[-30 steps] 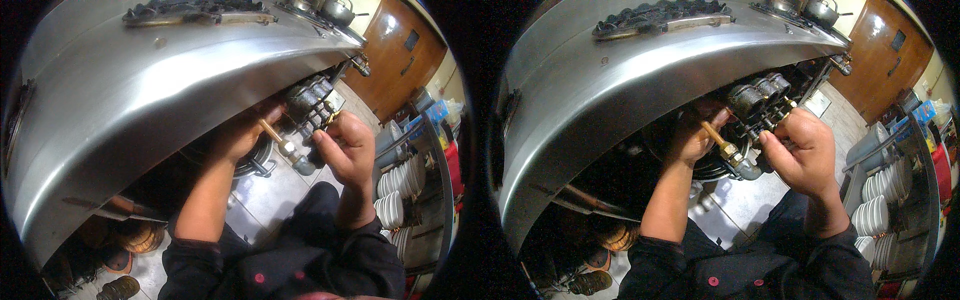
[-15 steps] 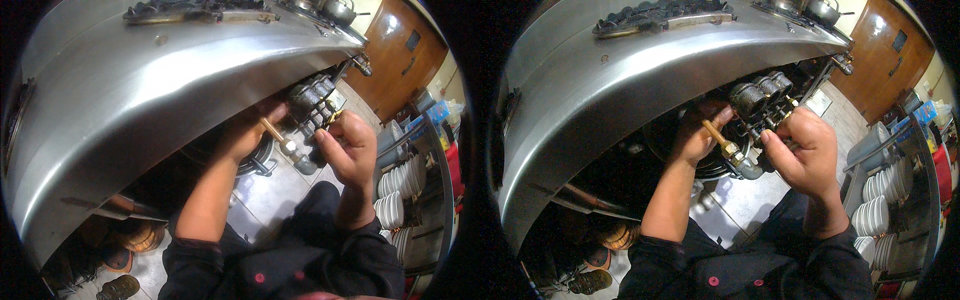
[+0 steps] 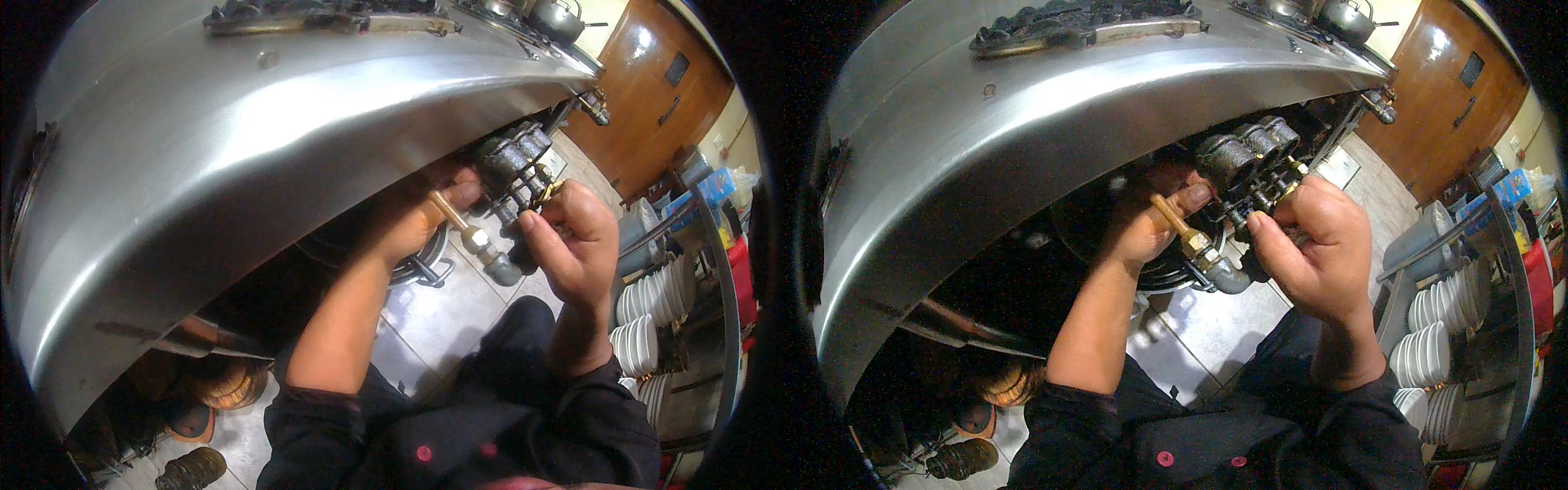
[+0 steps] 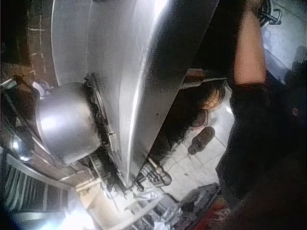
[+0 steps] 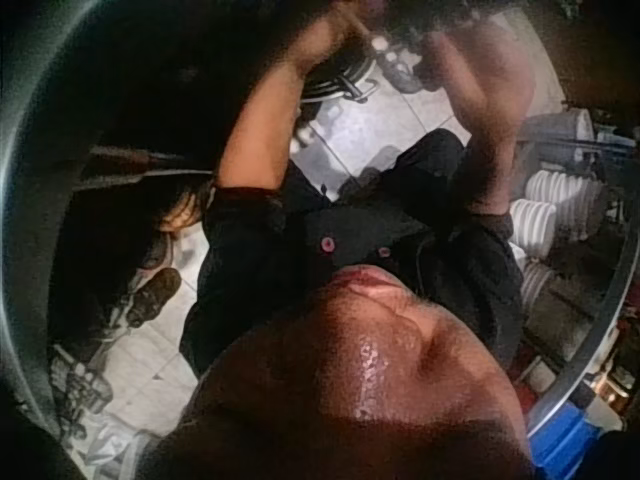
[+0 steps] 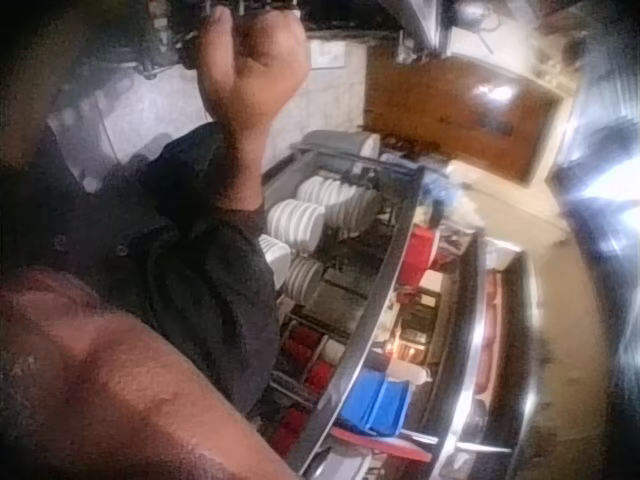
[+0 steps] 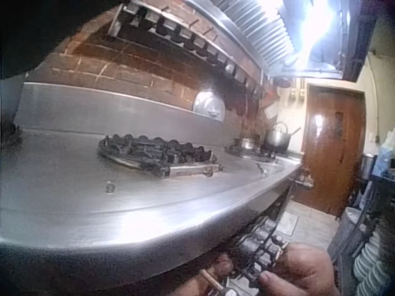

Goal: The person is sitting on the floor under a commercial stove, using a wrench to tighten connections on a gas line. They wipe the brass fittings with a white cloth while adjusting the pipes.

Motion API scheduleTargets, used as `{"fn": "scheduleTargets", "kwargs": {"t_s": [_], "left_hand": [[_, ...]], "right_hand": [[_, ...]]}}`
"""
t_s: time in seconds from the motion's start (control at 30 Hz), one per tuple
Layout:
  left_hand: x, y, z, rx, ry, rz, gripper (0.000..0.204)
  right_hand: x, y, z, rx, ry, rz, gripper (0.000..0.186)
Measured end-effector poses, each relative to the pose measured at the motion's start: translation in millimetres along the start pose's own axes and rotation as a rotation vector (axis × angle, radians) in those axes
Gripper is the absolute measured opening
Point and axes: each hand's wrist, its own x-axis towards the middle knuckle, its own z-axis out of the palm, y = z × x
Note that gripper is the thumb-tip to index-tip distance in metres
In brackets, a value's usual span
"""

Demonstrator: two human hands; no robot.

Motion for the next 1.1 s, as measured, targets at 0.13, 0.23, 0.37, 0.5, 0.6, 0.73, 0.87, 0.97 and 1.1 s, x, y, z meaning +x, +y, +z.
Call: {"fn": "scheduleTargets", "kwargs": {"t_s": [0.13,0.23,0.37,0.5,0.6,0.73,0.87,0.97,1.1], "left_hand": [[0.6,-4.8,2.4,0.194,0.216,0.255,0.027],[9.1,-1.3,-13.7,-0.270,0.038,0.139,0.031],[6.0,3.3,-13.7,-0.160,-0.005,0.151,0.030],[3.6,-2.5,-11.3,-0.113,-0.007,0.137,0.026],[9.6,-2.2,-31.1,0.205,0.149,0.257,0.021],[7.8,-20.8,-77.2,1.494,0.381,0.401,0.030],[4.4,-24.1,-62.7,1.113,0.298,0.099,0.028],[8.2,-83.2,-43.8,0.461,0.313,0.009,0.023],[-13.0,-150.2,-36.4,0.067,0.174,0.064,0.014]], "right_hand": [[0.8,0.1,-0.2,-0.015,0.008,-0.023,0.018],[2.3,-2.5,-1.0,-0.029,0.003,-0.025,0.018],[2.0,-2.2,-2.0,-0.033,-0.005,-0.013,0.018],[0.7,-0.5,-3.6,-0.002,0.013,-0.018,0.018],[0.0,1.1,-1.5,-0.006,0.022,-0.028,0.016],[-12.2,10.5,-18.0,0.209,0.275,0.082,0.020],[-50.2,79.0,-31.4,0.986,0.348,0.235,0.043],[-86.3,125.0,3.9,0.932,0.375,0.584,0.038],[-122.3,172.0,53.0,1.140,0.229,0.672,0.029]]}}
